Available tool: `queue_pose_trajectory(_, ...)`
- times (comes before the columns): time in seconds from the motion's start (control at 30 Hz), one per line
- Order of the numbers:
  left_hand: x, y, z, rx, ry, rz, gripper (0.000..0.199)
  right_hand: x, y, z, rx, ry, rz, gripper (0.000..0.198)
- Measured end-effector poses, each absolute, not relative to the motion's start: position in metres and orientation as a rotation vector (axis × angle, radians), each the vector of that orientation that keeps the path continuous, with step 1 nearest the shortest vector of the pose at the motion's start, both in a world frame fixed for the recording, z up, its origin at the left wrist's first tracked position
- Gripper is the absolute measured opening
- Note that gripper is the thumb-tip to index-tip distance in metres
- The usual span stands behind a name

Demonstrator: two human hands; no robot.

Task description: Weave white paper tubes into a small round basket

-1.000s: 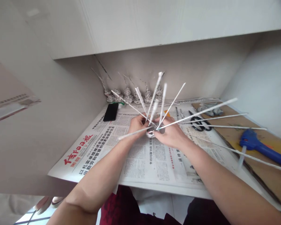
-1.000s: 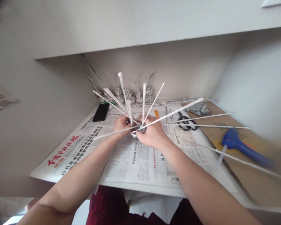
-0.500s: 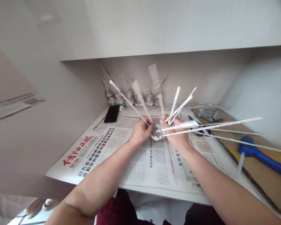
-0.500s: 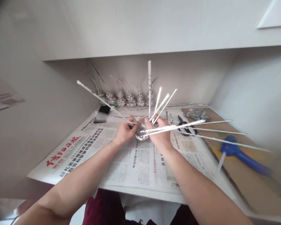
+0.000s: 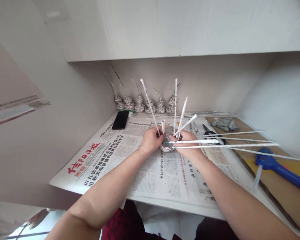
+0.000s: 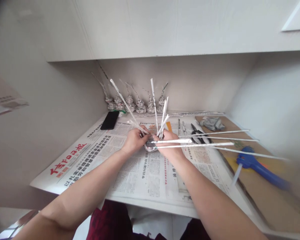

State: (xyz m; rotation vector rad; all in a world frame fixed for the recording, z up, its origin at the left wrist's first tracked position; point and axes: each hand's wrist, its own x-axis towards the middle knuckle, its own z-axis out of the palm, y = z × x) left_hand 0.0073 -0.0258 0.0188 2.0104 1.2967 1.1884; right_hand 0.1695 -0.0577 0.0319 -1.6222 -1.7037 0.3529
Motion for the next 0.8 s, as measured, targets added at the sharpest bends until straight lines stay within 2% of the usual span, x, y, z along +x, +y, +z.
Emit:
queue_pose_trajectory(0.27,0.005,-0.023,0.02,1.99,1.354,0.992,0.022,0.163,-0.062,0.031,-1.654,-1.739,0.353,0.022)
queue_pose_trajectory(0.47,0.003,-0.023,0.023,2.069,1.445,0.837,0.02,0.163,-0.062,0.03,-1.629,-1.769,0.378,0.021)
queue_pose_trajectory(0.8,0.007,-0.027,0.022,2.0,1.372,0.927,0.019,0.159,-0.065,0.029,-1.499,-1.744,0.391,0.019)
